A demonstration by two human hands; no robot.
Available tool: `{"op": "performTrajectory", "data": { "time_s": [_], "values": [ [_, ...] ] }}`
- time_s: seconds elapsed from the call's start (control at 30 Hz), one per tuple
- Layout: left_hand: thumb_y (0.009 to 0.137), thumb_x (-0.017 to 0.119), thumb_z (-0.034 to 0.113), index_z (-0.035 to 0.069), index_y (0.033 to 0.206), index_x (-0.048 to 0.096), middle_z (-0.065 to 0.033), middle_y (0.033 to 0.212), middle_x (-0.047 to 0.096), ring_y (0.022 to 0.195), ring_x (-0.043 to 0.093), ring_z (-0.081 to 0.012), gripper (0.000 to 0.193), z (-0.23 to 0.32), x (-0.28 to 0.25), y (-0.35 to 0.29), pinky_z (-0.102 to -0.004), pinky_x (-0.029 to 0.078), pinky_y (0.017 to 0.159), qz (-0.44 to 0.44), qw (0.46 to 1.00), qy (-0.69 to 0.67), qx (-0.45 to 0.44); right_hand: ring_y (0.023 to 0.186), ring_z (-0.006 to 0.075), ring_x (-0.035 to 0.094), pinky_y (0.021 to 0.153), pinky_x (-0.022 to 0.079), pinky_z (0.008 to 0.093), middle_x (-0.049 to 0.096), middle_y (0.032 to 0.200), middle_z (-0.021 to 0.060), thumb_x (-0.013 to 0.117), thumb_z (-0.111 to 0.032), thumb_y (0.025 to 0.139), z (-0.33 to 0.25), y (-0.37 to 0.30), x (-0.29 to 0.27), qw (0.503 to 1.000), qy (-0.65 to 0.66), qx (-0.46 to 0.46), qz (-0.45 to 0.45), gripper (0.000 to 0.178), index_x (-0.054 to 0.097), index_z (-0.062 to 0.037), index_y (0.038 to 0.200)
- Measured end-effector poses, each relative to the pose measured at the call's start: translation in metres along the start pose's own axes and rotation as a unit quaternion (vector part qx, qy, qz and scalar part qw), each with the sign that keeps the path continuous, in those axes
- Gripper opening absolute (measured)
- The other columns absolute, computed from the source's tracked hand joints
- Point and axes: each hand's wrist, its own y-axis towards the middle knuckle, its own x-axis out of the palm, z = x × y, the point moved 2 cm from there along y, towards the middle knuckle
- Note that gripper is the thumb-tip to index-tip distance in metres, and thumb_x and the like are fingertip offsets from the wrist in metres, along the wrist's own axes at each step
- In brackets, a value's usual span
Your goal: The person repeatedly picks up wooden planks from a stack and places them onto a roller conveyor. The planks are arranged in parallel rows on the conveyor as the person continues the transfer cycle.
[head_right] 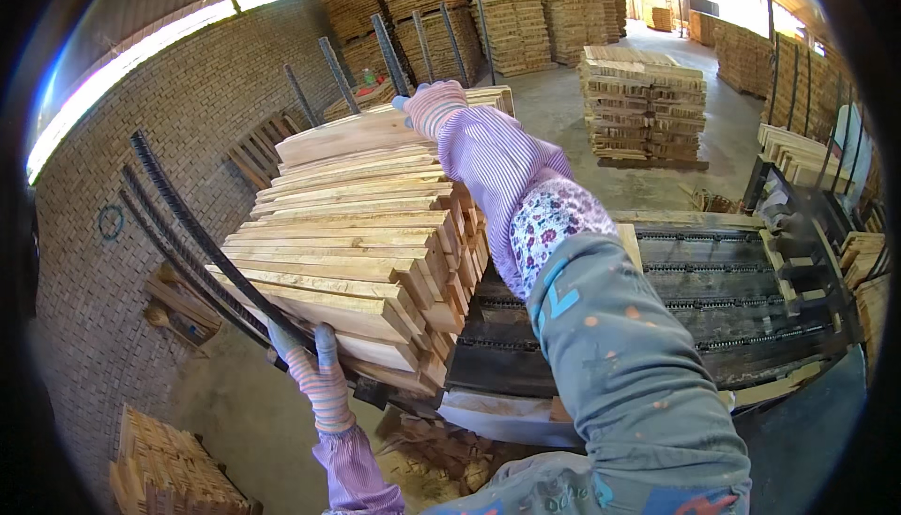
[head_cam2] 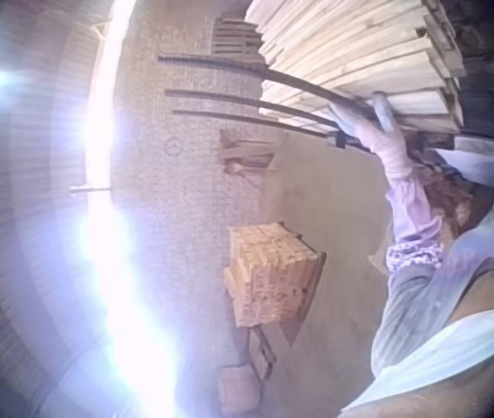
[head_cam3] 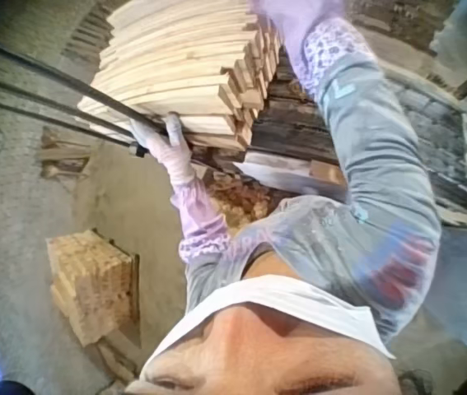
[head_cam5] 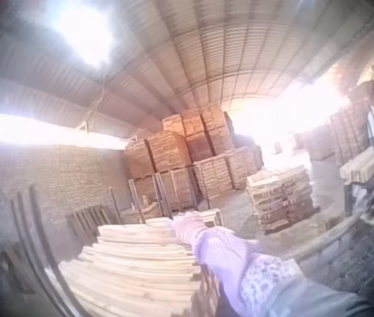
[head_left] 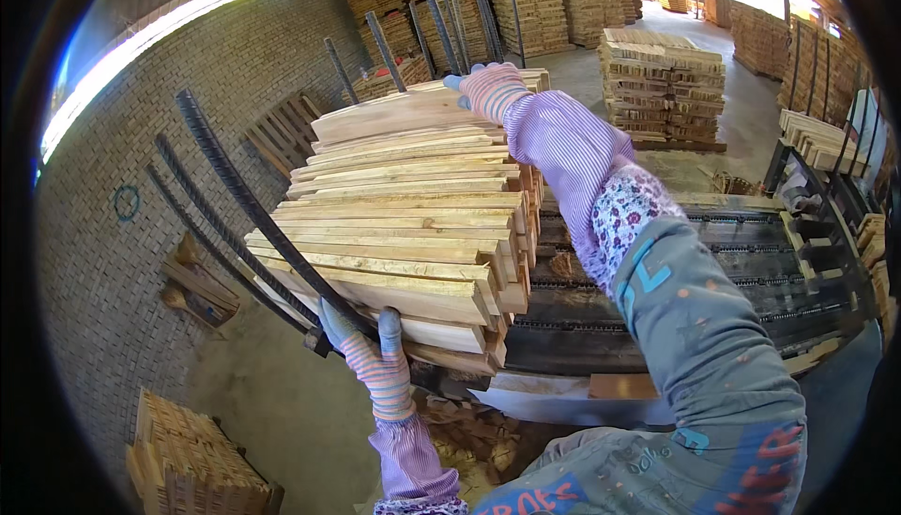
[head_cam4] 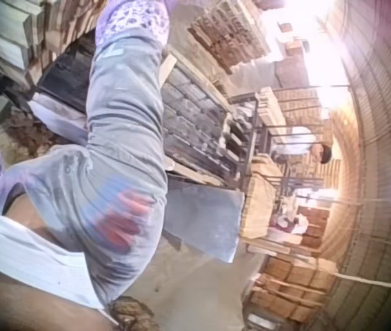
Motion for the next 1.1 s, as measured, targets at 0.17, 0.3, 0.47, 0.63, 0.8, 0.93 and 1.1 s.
{"op": "performTrajectory", "data": {
  "time_s": [0.17, 0.3, 0.47, 0.63, 0.8, 0.93, 1.1],
  "values": [
    [0.103, 0.073, 0.032, -0.005, 0.162, 0.033, -0.0264, 0.168, 0.033, 0.155, 0.032, -0.0380, 0.081, 0.022, 0.000, 0.002, -0.0475, 0.023, 0.128, -0.046, 0.998, -0.021, -0.048, 0.127, 0.0300, 0.066, 0.109, 0.050, 0.0514, 0.067, 0.138, 0.0148, 0.064, -0.039, 0.105, 0.007, -0.005, 0.000, 0.996, -0.021, 0.074, -0.035, 0.068, 0.034, -0.0338, 0.166],
    [0.105, 0.058, 0.010, -0.005, 0.160, 0.034, -0.0232, 0.156, 0.047, 0.140, 0.048, -0.0320, 0.062, 0.093, -0.030, -0.016, -0.0450, 0.038, 0.119, 0.026, 0.991, -0.127, -0.031, 0.128, 0.0323, 0.064, 0.109, 0.049, 0.0508, 0.065, 0.141, 0.0176, 0.065, -0.040, 0.103, 0.000, -0.065, -0.015, 0.979, 0.054, 0.052, 0.190, 0.070, 0.035, -0.0289, 0.166],
    [0.100, 0.063, 0.013, -0.004, 0.129, 0.066, -0.0229, 0.120, 0.069, 0.109, 0.068, -0.0336, 0.033, 0.168, 0.014, -0.055, -0.0426, 0.055, 0.096, -0.347, 0.879, -0.312, 0.095, 0.130, 0.0388, 0.061, 0.112, 0.047, 0.0506, 0.063, 0.141, 0.0200, 0.066, -0.041, 0.101, 0.103, -0.229, 0.030, 0.974, 0.153, 0.087, 0.144, 0.067, 0.042, -0.0259, 0.162],
    [0.091, 0.083, 0.027, 0.001, 0.132, 0.067, -0.0168, 0.119, 0.071, 0.111, 0.069, -0.0312, 0.052, 0.127, 0.178, -0.219, -0.0407, 0.054, 0.100, -0.600, 0.739, -0.248, -0.181, 0.133, 0.0398, 0.059, 0.112, 0.049, 0.0469, 0.061, 0.145, 0.0242, 0.070, -0.037, 0.097, 0.185, -0.455, 0.157, 0.926, 0.267, 0.262, 0.054, 0.065, 0.051, -0.0157, 0.156],
    [0.077, 0.088, 0.060, 0.012, 0.155, 0.047, -0.0245, 0.158, 0.044, 0.142, 0.045, -0.0483, 0.101, 0.076, 0.278, -0.331, -0.0542, 0.045, 0.116, -0.653, 0.753, 0.067, -0.055, 0.118, 0.0302, 0.069, 0.103, 0.053, 0.0386, 0.072, 0.129, 0.0195, 0.073, -0.023, 0.096, 0.183, -0.708, 0.234, 0.765, 0.384, 0.516, -0.031, 0.053, 0.061, -0.0044, 0.145],
    [0.074, 0.090, 0.058, 0.021, 0.159, 0.044, -0.0224, 0.163, 0.036, 0.144, 0.042, -0.0498, 0.103, 0.100, 0.328, -0.355, -0.0584, 0.045, 0.114, -0.628, 0.747, 0.210, -0.054, 0.096, 0.0271, 0.071, 0.090, 0.055, 0.0380, 0.075, 0.109, 0.0175, 0.071, -0.019, 0.097, 0.176, -0.836, 0.252, 0.712, 0.344, 0.612, -0.028, 0.041, 0.068, -0.0064, 0.136],
    [0.074, 0.091, 0.038, 0.021, 0.158, 0.042, -0.0236, 0.154, 0.045, 0.138, 0.051, -0.0472, 0.099, 0.070, 0.354, -0.359, -0.0560, 0.049, 0.111, -0.598, 0.759, 0.241, -0.098, 0.107, 0.0331, 0.073, 0.095, 0.056, 0.0387, 0.075, 0.122, 0.0207, 0.072, -0.022, 0.097, 0.248, -0.852, 0.260, 0.740, 0.327, 0.588, 0.015, 0.045, 0.066, -0.0071, 0.138]
  ]
}}
